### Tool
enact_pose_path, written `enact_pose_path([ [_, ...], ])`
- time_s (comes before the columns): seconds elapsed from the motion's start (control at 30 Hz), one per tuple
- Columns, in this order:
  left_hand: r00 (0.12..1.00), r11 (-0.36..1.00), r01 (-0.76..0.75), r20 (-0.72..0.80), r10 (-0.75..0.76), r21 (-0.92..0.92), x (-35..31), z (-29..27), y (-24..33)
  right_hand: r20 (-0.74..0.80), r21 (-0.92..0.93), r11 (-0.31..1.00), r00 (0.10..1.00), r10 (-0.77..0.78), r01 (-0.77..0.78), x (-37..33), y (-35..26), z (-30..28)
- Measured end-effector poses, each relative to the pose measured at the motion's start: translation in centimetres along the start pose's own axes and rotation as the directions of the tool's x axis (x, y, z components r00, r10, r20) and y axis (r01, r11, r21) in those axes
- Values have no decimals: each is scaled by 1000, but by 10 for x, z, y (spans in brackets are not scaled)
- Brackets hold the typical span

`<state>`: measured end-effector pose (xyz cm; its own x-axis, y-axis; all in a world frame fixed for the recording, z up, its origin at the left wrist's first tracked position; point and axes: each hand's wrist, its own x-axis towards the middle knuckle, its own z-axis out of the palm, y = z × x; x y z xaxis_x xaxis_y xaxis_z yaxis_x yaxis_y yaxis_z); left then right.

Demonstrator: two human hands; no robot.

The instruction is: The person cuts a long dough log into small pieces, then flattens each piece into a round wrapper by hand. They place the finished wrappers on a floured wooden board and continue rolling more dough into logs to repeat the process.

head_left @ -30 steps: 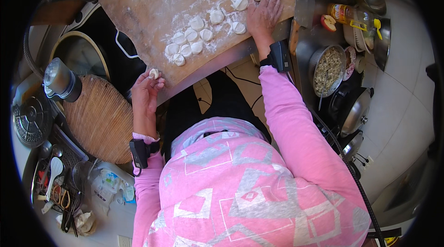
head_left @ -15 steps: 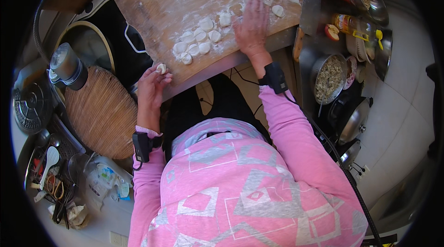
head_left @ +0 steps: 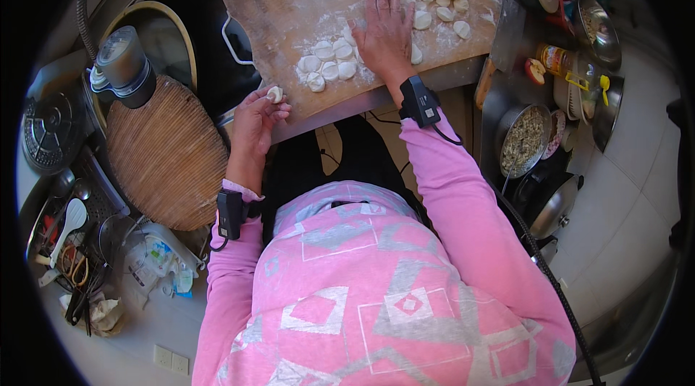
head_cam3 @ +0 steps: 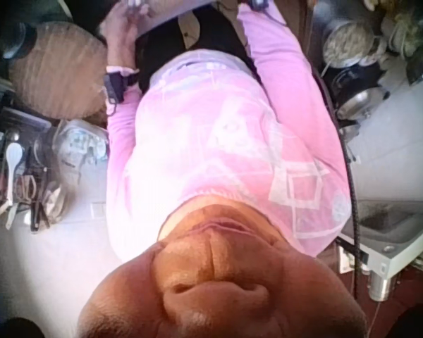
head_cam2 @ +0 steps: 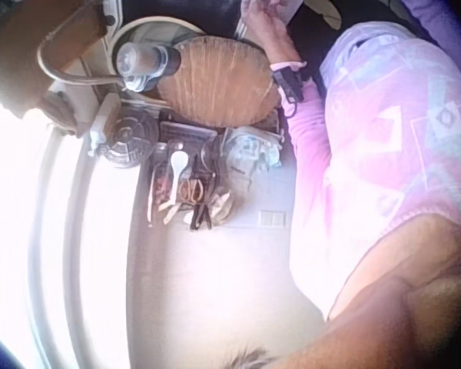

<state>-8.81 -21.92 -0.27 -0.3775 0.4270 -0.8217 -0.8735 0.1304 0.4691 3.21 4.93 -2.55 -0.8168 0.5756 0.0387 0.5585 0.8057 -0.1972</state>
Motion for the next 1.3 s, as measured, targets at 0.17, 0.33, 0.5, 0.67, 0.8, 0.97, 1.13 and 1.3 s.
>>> enact_pose_path([
  [0.17,1000,1000,16,21,-16,27,-3,1,1,-26,7,991,991,-131,131,-3,-32,-14],
  [0.33,1000,1000,10,-19,-9,14,-6,4,6,189,3,972,954,-233,236,-13,-74,2],
  [0.5,998,999,-37,45,36,17,-6,5,13,33,52,949,949,-313,311,-23,-81,1],
  [0.67,999,999,-21,34,20,36,-2,18,20,90,84,905,901,-424,417,-27,-92,3],
  [0.8,991,996,-74,111,68,46,3,28,25,78,155,873,875,-478,462,-41,-86,5],
  [0.97,997,996,-77,34,76,34,1,16,25,125,87,853,844,-521,514,-79,-66,-12],
  [1.13,995,995,-99,-26,99,17,6,14,29,104,62,802,795,-597,594,-70,-48,-6],
  [1.3,996,996,-86,-9,86,-5,5,30,26,-17,137,709,717,-697,692,-44,-45,7],
])
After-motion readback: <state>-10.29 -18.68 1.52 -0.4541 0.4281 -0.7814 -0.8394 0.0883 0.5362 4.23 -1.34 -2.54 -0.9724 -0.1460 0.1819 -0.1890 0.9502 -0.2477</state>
